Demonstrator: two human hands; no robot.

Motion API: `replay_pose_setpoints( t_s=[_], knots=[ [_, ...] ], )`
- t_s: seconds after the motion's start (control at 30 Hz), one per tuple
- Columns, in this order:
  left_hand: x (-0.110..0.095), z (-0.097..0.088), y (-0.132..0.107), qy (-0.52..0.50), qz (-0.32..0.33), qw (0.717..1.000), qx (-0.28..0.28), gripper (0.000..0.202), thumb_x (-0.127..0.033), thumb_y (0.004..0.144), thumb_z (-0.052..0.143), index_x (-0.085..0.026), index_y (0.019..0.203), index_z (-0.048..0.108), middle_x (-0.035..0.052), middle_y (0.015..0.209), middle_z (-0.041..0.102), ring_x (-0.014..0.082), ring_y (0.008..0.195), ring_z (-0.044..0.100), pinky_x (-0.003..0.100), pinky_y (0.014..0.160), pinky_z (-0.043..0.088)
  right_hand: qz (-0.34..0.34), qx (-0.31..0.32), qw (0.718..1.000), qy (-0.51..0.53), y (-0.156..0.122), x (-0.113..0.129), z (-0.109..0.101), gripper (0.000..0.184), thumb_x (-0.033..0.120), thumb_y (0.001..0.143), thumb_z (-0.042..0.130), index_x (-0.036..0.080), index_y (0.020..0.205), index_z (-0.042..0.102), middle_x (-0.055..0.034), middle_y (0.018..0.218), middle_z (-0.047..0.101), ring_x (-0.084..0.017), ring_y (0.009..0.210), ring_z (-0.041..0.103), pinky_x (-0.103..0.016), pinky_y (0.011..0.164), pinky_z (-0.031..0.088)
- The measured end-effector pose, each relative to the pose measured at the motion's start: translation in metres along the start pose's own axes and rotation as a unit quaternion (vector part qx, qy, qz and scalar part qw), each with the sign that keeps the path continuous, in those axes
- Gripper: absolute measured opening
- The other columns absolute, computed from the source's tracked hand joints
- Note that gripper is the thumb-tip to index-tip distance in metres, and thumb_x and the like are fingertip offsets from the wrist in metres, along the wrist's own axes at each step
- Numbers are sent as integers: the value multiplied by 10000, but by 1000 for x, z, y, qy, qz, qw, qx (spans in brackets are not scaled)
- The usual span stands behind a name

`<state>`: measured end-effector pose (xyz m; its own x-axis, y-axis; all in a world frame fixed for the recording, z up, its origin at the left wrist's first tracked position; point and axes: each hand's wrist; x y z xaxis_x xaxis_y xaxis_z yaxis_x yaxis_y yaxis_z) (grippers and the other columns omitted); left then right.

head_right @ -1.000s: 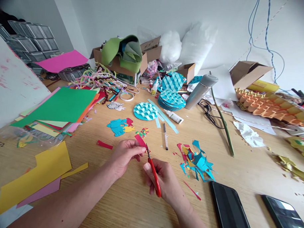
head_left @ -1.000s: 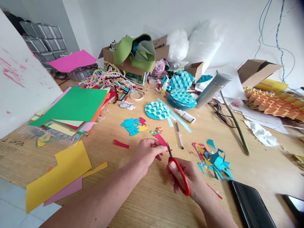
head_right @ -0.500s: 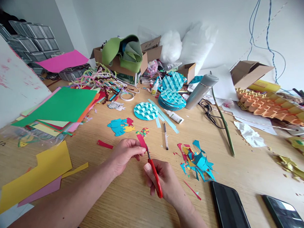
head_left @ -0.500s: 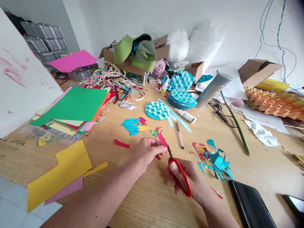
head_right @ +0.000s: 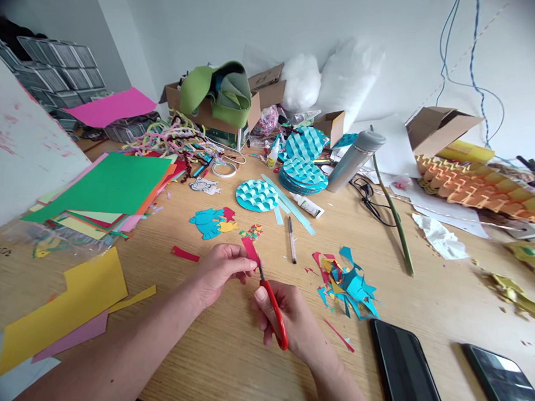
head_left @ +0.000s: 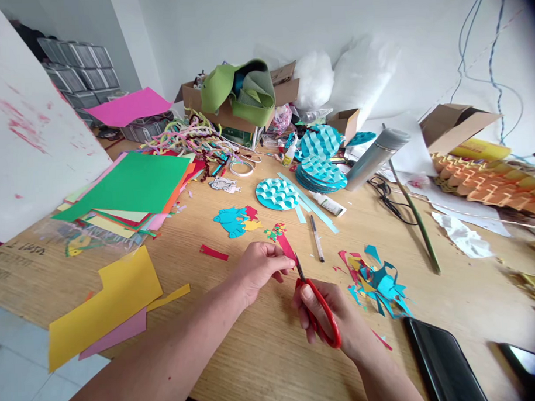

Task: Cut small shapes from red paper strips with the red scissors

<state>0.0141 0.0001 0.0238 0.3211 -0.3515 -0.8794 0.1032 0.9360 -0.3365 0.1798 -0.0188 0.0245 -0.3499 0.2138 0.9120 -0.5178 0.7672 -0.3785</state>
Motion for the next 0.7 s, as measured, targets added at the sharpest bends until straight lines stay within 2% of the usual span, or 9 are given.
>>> replay_pose_setpoints(
  t_s=[0.37,0.7],
  knots=[
    [0,0,0,-7,-25,999,20,147,-240,576,689,-118,614,617,14,582,563,102,576,518,211,495,386,-13,-10,1000,-5,-1,2,0,531,652,806,530,154,630,493,15,502,545,-66,342,507,-146,342,282],
    [-2,2,-1,-15,-16,1000,2,162,-243,573,701,-118,617,609,10,580,565,91,560,511,206,490,382,-4,-12,1000,9,-1,0,0,532,665,790,540,154,645,502,17,508,549,-72,346,518,-146,333,280]
  ],
)
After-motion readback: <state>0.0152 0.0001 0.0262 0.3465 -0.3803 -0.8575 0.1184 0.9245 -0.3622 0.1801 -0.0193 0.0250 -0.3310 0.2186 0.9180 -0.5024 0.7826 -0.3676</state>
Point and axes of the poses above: each hand's wrist, its own y-axis towards the middle knuckle, its own z-axis out of the palm, x = y × z
